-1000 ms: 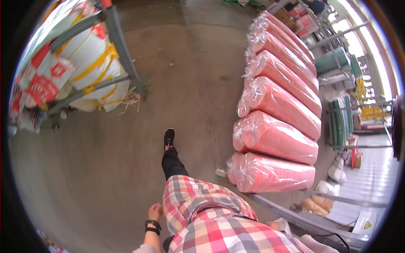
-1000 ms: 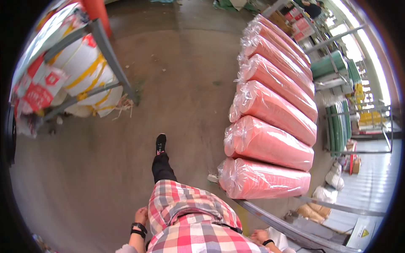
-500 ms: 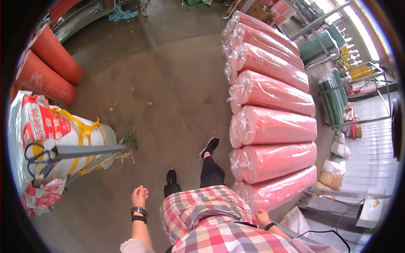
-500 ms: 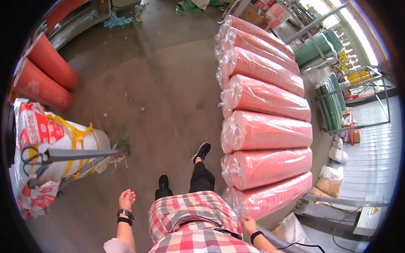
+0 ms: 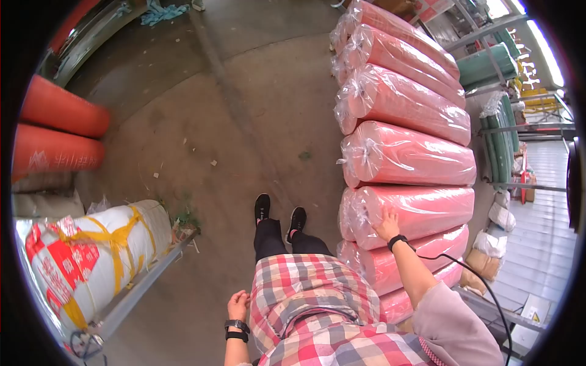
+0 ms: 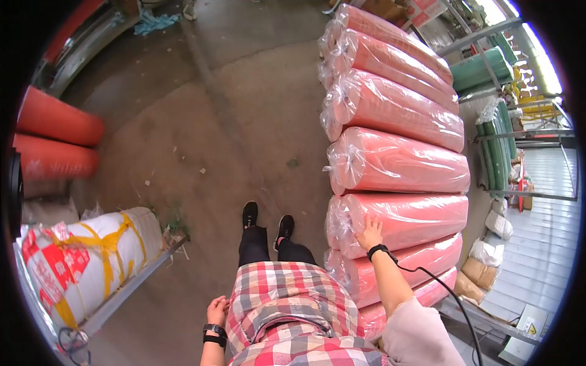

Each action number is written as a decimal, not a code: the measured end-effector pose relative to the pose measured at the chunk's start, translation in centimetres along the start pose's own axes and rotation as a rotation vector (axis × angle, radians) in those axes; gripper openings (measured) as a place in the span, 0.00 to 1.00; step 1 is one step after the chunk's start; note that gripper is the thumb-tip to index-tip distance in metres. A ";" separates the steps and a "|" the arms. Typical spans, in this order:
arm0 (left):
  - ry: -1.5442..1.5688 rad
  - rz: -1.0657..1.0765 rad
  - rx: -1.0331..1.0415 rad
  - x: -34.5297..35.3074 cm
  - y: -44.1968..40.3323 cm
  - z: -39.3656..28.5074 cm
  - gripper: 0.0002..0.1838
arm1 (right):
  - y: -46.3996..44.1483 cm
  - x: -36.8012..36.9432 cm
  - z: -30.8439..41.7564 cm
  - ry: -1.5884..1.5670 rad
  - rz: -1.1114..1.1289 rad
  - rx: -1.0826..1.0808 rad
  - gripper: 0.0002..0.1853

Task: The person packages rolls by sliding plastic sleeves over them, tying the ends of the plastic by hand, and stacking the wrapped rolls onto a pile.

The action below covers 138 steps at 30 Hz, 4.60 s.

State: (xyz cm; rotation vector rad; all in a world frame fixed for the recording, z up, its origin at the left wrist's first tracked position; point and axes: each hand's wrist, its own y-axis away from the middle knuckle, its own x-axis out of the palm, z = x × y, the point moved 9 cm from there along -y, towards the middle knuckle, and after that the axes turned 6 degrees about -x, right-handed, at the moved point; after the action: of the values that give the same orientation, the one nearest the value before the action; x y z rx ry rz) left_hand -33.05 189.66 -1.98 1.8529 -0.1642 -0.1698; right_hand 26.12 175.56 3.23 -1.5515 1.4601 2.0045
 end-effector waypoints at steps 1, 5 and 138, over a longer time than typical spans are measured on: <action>-0.018 0.000 -0.003 -0.4 -1.2 -1.0 0.12 | -0.9 0.6 0.0 -0.011 0.007 0.014 0.46; -0.135 -0.052 -0.070 -2.4 -5.1 -6.0 0.09 | -2.1 0.9 -0.6 -0.019 0.019 0.097 0.47; -0.014 -0.159 -0.185 16.9 -20.8 -49.9 0.13 | -43.8 -27.2 5.5 -0.154 0.065 0.279 0.56</action>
State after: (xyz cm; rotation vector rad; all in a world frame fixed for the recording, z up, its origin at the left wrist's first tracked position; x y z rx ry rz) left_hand -6.00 238.95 -8.42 1.6800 -0.0101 -0.2988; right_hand 63.55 211.36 0.79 -1.2247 1.6612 1.8139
